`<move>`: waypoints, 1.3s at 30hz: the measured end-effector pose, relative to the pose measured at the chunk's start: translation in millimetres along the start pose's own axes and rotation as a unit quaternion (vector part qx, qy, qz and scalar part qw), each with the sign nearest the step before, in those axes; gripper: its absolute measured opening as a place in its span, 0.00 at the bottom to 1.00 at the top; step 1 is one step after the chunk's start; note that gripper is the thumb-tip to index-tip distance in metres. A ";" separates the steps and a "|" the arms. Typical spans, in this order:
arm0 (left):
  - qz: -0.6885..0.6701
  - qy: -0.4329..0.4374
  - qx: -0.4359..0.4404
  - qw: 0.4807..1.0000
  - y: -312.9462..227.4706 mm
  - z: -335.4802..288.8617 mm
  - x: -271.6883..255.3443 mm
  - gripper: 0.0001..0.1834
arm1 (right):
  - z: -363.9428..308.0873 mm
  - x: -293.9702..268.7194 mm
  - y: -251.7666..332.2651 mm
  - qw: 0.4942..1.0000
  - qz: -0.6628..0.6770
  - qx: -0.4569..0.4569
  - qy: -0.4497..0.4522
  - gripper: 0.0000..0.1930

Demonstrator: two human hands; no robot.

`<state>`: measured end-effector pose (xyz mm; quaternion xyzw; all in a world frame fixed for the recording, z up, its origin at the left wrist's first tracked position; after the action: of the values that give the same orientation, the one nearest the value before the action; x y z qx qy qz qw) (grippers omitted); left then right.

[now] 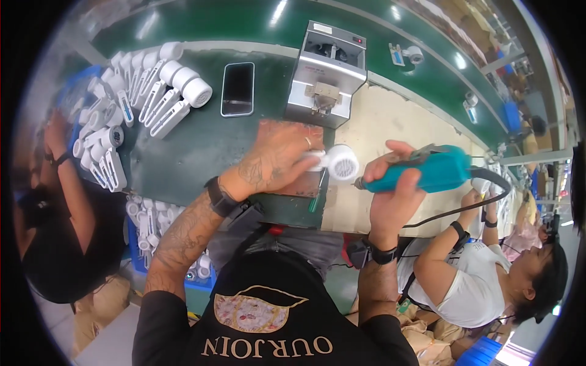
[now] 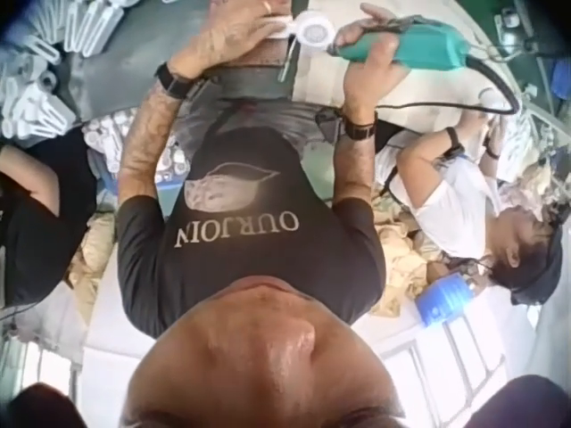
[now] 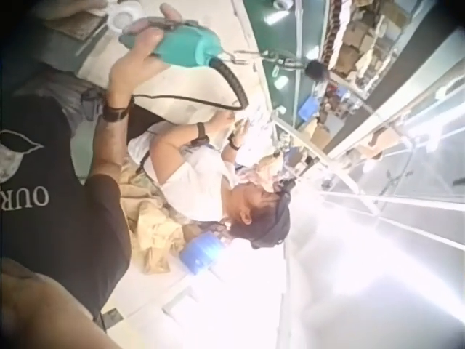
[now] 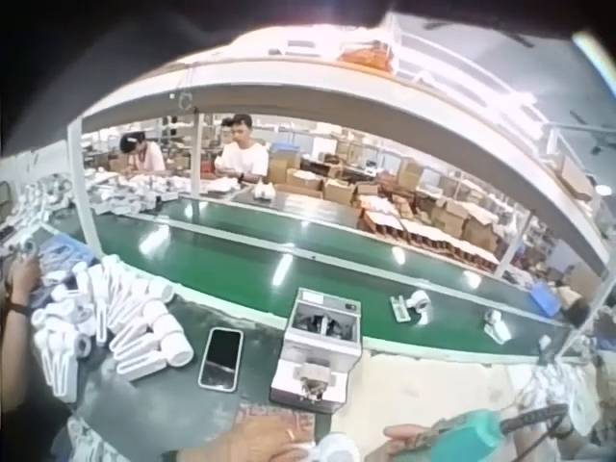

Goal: The person picks up a fan, uses a power screwdriver on it, and sets it aside. They then pick up another fan, use a screwdriver to pry open the handle, snap a cover onto it, and use the power screwdriver on it before setting it aside.

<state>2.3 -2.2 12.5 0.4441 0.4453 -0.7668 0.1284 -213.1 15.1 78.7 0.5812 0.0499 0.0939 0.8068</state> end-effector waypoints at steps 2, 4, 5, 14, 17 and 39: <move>0.005 -0.044 0.037 0.998 1.2 2.6 -4.5 0.19 | 16.3 5.8 7.6 0.994 0.093 -0.039 0.037 0.37; 0.011 0.022 -0.035 0.999 -1.1 0.9 -8.5 0.19 | 34.0 16.5 5.7 0.996 0.067 -0.041 0.033 0.35; 0.010 0.017 -0.035 0.999 -2.4 -1.7 -9.1 0.19 | 43.6 21.4 -0.4 0.996 0.055 -0.061 0.031 0.34; 0.002 -0.027 0.002 1.000 5.8 -9.0 2.7 0.24 | 127.4 63.5 -38.0 0.992 -0.029 -0.116 0.040 0.21; -0.001 -0.024 0.007 1.000 5.2 -8.2 0.6 0.24 | 130.6 68.0 -50.4 0.994 -0.025 -0.099 0.045 0.19; 0.022 -0.009 -0.007 1.000 7.0 -9.1 5.5 0.31 | 65.6 49.0 -37.8 0.998 0.014 -0.029 0.052 0.26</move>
<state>8.4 2.2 2.2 0.4463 0.4395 -0.7645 0.1526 -149.2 -47.1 65.2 0.5528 0.0809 0.1369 0.8180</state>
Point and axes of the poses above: each hand's wrist, its own z-axis towards the middle knuckle, its own x-axis out of the palm, y = z × x, the point moved 2 cm from there along z, towards the middle knuckle, and after that the axes turned 15 degrees about y, right-handed, at the moved point
